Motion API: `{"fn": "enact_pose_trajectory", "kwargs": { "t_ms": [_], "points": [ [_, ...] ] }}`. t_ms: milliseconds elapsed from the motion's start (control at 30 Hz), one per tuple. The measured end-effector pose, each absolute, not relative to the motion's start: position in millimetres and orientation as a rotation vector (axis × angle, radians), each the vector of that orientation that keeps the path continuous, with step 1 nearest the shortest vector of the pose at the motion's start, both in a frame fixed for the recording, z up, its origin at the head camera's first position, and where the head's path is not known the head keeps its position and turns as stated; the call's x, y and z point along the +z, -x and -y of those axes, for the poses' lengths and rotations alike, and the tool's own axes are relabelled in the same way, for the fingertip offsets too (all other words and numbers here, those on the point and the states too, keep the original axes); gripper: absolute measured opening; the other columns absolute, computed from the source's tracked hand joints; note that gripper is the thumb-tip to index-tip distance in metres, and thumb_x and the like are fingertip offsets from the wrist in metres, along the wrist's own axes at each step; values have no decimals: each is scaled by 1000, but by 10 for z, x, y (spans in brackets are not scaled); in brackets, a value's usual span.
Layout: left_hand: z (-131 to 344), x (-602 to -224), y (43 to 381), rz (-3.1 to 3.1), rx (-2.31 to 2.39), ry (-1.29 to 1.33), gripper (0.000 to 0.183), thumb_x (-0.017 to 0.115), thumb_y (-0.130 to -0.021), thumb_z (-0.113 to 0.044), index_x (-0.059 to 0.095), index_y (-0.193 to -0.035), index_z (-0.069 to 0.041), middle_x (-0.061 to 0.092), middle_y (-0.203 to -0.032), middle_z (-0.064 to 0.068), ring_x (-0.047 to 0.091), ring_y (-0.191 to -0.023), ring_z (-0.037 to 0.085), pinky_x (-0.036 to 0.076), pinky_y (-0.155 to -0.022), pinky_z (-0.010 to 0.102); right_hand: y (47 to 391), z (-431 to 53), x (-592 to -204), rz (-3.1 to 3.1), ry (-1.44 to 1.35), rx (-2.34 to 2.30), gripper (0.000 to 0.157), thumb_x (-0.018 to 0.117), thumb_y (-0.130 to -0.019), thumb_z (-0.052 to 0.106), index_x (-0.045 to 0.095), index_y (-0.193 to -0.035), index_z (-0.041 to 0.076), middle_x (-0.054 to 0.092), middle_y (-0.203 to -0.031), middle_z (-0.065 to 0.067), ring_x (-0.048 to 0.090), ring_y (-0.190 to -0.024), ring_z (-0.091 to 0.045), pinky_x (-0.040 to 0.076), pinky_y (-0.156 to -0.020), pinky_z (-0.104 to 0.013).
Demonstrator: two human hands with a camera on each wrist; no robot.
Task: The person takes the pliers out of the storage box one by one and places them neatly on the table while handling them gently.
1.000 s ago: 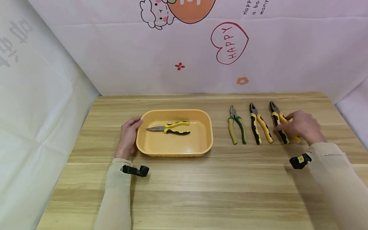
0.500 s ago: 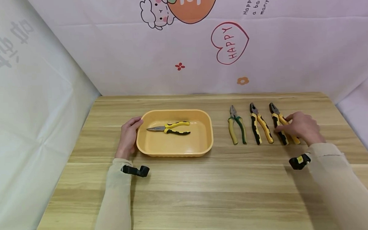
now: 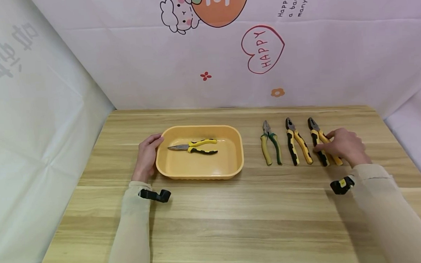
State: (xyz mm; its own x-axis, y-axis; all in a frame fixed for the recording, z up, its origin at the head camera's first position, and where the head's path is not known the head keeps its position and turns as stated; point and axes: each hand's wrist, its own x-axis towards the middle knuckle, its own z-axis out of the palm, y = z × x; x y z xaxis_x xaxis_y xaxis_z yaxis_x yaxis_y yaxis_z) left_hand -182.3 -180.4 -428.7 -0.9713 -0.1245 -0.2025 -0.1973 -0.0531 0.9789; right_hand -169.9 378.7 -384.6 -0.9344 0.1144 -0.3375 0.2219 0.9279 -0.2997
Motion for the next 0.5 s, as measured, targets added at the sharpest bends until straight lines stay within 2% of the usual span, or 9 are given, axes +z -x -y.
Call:
{"fn": "enact_pose_trajectory", "kwargs": {
  "t_ms": [500],
  "points": [
    [1808,-4286,1822,-2130,2212,363,40,53,-106,-18,56,-137,7,54,-136,19,58,-114,24,53,-94,28,1710,-3800,-3886,-2752,-261,-465,94,72,-87,57,44,-140,-16,43,-133,-45,54,-103,-61,52,-60,-49]
  ]
}}
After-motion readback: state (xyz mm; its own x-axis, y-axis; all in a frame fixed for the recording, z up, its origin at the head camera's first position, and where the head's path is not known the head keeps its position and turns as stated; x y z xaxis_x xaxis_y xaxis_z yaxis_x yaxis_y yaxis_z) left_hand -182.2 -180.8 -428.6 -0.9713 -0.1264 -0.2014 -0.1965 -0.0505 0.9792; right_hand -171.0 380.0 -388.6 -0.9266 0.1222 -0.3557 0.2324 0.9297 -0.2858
